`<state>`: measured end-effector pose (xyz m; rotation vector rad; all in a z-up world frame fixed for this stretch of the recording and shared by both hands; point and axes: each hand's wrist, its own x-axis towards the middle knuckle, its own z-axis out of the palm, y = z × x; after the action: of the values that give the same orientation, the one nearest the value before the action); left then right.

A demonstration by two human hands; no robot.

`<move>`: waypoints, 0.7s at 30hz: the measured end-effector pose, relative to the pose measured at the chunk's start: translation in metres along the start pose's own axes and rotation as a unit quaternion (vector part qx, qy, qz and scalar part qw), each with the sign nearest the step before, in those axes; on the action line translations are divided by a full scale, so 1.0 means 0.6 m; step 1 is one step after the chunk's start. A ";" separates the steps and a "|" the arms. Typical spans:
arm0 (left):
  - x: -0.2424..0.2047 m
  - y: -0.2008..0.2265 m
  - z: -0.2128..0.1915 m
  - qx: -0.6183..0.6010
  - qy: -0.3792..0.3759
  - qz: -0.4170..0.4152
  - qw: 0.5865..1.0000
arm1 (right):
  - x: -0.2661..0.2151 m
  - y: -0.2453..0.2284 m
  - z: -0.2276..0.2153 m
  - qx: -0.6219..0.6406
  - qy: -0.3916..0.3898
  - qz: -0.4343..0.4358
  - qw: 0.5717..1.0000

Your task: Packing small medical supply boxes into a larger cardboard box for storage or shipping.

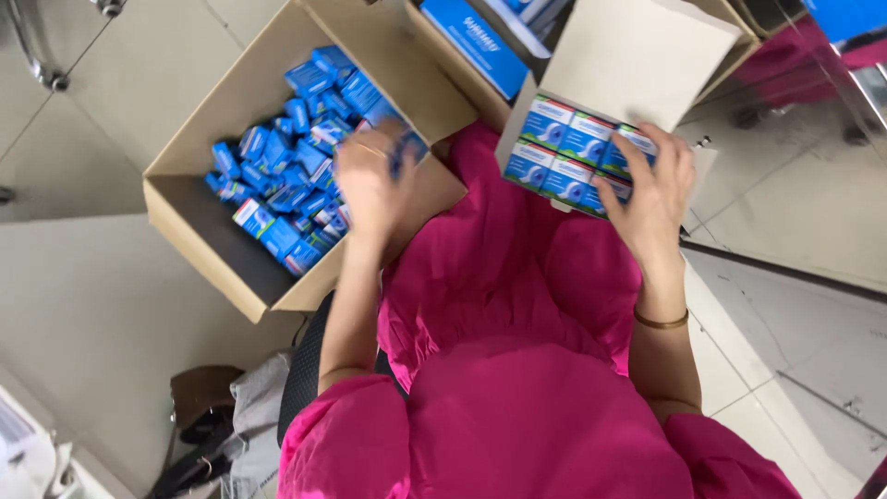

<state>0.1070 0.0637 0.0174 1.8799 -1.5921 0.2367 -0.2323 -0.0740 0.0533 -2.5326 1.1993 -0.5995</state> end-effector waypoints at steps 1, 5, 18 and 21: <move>-0.008 -0.044 -0.007 0.059 -0.010 -0.072 0.996 | 0.000 -0.003 -0.002 0.009 0.006 0.002 1.000; -0.083 -0.219 -0.037 0.272 -0.078 -0.223 0.933 | -0.007 -0.005 -0.005 0.028 0.019 -0.003 0.999; -0.264 -0.372 -0.118 0.187 -0.318 -0.441 0.818 | -0.011 -0.012 0.017 0.028 0.024 -0.056 0.998; -0.277 -0.362 -0.108 0.183 -0.357 -0.437 0.805 | -0.009 -0.014 0.020 0.037 0.020 -0.057 0.997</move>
<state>0.2861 0.2463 -0.0985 3.0283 -0.8945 -0.6961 -0.2239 -0.0635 0.0447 -2.5509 1.0300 -0.7107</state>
